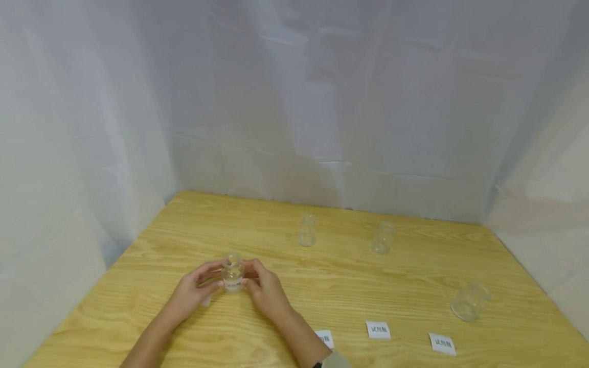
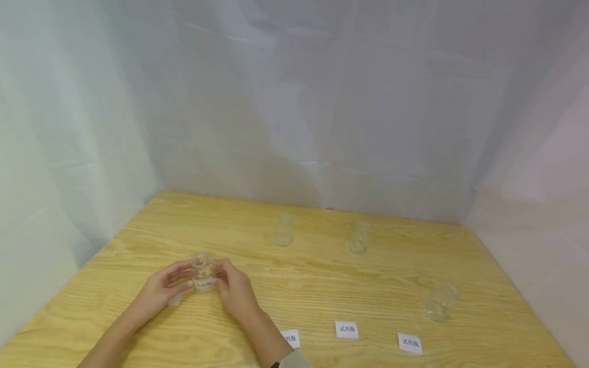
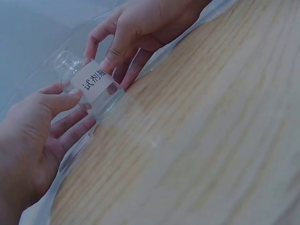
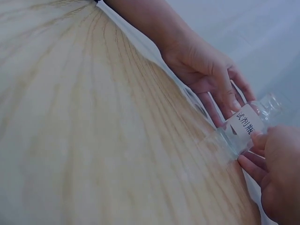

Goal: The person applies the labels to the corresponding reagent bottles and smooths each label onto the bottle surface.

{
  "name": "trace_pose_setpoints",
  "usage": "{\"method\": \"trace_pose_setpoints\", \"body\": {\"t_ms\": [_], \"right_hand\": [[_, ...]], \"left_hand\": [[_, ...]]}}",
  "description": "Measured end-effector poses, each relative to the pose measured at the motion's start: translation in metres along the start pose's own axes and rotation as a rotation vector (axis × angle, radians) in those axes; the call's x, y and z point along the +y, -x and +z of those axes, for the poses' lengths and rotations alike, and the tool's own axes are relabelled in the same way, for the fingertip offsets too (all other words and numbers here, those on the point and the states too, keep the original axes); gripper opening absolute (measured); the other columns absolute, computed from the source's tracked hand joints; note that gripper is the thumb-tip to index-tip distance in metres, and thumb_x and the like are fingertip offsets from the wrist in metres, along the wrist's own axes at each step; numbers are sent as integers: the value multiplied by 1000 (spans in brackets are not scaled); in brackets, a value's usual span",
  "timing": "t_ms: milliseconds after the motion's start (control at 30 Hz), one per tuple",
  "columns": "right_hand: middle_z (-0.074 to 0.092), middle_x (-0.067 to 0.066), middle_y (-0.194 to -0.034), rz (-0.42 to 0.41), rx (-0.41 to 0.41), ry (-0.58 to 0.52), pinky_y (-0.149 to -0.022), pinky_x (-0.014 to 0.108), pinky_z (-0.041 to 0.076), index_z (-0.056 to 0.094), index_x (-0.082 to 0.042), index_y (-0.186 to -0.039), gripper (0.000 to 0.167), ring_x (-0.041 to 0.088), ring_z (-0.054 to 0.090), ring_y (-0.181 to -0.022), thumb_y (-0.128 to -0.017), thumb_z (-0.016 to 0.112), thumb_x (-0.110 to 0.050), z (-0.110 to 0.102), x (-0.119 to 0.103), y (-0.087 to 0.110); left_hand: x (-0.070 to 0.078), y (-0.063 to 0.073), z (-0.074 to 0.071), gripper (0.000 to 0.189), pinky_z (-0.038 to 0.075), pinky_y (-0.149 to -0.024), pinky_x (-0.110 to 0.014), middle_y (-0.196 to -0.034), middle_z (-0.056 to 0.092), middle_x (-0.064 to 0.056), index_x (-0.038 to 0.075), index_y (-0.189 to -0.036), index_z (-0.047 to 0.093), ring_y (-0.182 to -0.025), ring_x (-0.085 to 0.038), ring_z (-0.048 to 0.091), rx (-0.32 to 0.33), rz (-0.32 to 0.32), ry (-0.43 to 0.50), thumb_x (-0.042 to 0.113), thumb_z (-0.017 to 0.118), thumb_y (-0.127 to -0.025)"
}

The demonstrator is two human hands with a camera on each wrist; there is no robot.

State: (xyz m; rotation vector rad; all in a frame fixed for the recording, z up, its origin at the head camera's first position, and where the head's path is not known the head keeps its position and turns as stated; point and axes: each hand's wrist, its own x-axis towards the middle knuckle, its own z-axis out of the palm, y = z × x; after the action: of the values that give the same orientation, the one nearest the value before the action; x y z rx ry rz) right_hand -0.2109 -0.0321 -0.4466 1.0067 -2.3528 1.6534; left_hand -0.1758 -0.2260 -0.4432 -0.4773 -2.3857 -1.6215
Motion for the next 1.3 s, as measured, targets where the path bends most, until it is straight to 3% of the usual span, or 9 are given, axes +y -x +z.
{"method": "trace_pose_setpoints", "body": {"t_ms": [167,333,467,600,767,867,1100,1300], "right_hand": [[57,4,-120,29,1,-2,-86,25,45,54,-6,-113,25,13,57,-101,-88,57,-1,-1,-2,1],[57,7,-119,57,-32,-69,-86,25,45,50,-7,-117,34,14,56,-103,-85,59,2,0,-4,1],[54,2,-117,88,-68,-42,-86,22,44,45,-11,-121,43,11,54,-103,-84,67,-10,4,-5,2],[54,2,-112,-14,-31,98,-82,18,45,43,-10,-121,49,9,56,-97,-83,70,-23,8,-3,3],[58,8,-106,-188,49,184,-78,16,47,44,-5,-116,43,12,60,-91,-83,68,-16,10,-2,3],[60,9,-103,-217,51,181,-75,14,47,46,-3,-110,38,12,62,-88,-81,69,-11,9,-3,3],[59,11,-111,-97,-44,55,-79,16,46,46,-4,-113,36,15,59,-98,-82,65,-5,4,-6,4],[56,12,-117,-84,-64,51,-83,18,45,47,-2,-113,33,17,58,-102,-84,62,-1,-1,-7,3]], "left_hand": [[4,1,-1,41,44,-88,-41,-122,53,-20,-6,-122,50,-106,-35,54,1,-13,-9,7,63,-86],[7,1,0,40,44,-88,-41,-122,53,-22,-7,-121,49,-106,-36,53,2,-25,2,7,63,-87],[10,1,4,45,47,-86,-36,-120,53,-21,-4,-122,50,-106,-36,53,30,-76,30,9,68,-83],[11,0,10,52,49,-81,-30,-119,52,-22,-3,-120,49,-107,-38,51,54,-104,56,12,74,-77],[11,-2,13,47,50,-78,-29,-116,55,-20,0,-113,52,-104,-36,53,89,-73,5,12,76,-74],[10,-2,11,44,50,-78,-30,-116,55,-19,0,-111,54,-104,-36,53,93,-53,-1,8,75,-74],[10,0,4,42,48,-84,-34,-120,54,-19,-1,-114,54,-106,-37,52,34,-41,-11,8,73,-76],[9,-1,0,38,47,-85,-39,-117,57,-19,-4,-113,55,-102,-34,56,23,17,-64,6,69,-80]]}}
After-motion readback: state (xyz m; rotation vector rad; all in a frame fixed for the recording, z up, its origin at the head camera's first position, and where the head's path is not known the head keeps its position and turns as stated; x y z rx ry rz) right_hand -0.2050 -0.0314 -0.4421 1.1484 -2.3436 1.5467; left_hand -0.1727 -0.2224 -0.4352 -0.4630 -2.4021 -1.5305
